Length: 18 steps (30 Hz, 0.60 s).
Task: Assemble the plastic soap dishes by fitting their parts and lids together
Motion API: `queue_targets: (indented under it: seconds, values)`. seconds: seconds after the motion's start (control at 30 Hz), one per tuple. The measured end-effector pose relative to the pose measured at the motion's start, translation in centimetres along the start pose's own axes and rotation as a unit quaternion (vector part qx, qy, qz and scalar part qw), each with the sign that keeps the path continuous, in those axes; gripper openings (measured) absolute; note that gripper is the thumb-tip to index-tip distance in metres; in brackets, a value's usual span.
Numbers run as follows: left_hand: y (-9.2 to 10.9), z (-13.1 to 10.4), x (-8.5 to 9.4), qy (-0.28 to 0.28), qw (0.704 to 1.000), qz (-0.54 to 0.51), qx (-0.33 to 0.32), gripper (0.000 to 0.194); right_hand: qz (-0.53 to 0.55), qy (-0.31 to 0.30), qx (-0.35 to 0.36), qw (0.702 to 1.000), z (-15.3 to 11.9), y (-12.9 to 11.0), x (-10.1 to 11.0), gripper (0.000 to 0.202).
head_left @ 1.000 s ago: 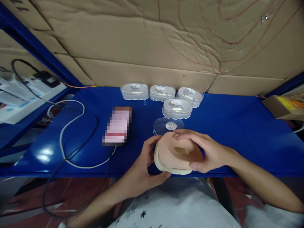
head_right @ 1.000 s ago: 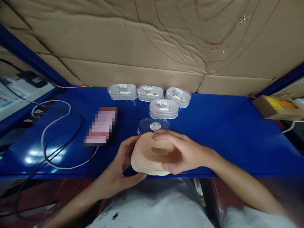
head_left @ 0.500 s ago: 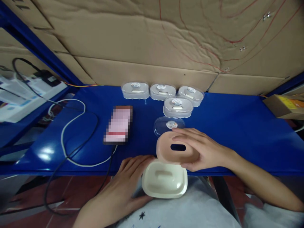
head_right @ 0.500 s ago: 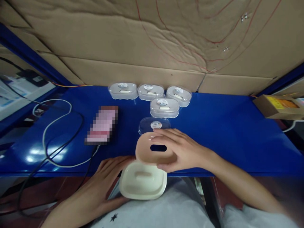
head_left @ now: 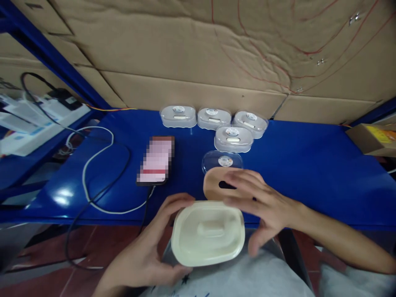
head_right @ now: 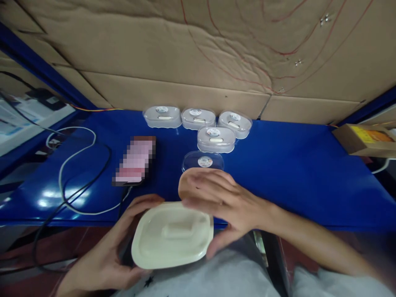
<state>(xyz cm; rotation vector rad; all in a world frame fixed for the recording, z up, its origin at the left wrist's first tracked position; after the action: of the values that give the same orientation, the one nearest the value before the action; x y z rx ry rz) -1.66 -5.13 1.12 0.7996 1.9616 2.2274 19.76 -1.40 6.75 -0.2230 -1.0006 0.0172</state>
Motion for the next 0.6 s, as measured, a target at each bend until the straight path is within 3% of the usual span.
queue_targets:
  seconds: [0.07, 0.13, 0.2, 0.27, 0.33, 0.4, 0.5, 0.6]
  values:
    - [0.0, 0.8, -0.3, 0.046, 0.990, -0.133, -0.023, 0.094, -0.009, 0.022, 0.043, 0.999, 0.3, -1.5, 0.1, 0.081]
    - [-1.0, 1.5, -1.5, 0.047, 0.958, -0.284, 0.017, 0.091, -0.032, 0.014, 0.060, 0.998, 0.5, -2.4, -0.5, 0.063]
    - [-2.2, 1.9, -3.8, 0.008, 0.896, -0.434, 0.094, 0.100, -0.061, -0.006, 0.060, 0.996, 0.6, -2.6, -1.4, 0.050]
    - [-2.6, 1.9, -6.2, -0.046, 0.828, -0.533, 0.167, 0.100, -0.075, -0.033, 0.057, 0.995, 0.5, -2.4, -2.2, 0.053]
    - [-2.7, 1.9, -7.2, -0.068, 0.784, -0.581, 0.210, 0.091, -0.068, -0.055, 0.050, 0.995, 0.3, -2.0, -2.6, 0.058]
    - [-3.1, 1.9, -6.3, -0.035, 0.764, -0.609, 0.208, 0.083, -0.065, -0.077, 0.017, 0.995, 0.0, -1.0, -2.4, 0.067]
    - [-3.7, 2.0, -2.2, 0.077, 0.745, -0.652, 0.114, 0.070, -0.087, -0.122, -0.096, 0.984, -1.0, 1.8, -1.7, 0.094]
    - [-4.3, 1.6, 1.0, 0.167, 0.728, -0.664, 0.046, 0.061, -0.099, -0.151, -0.169, 0.969, -2.2, 3.8, -1.1, 0.091]
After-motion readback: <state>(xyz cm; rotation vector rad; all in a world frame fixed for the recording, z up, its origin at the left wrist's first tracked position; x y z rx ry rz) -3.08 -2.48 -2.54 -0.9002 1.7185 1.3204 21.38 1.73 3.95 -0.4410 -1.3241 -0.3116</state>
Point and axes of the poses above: each hand's wrist, its own z-axis towards the middle knuckle, its own x-axis out of the back of the hand, y = z × x, the point moved 9 cm from there along z, towards the middle knuckle, and after that the axes turned 5 degrees about x, right-handed, at the moved point
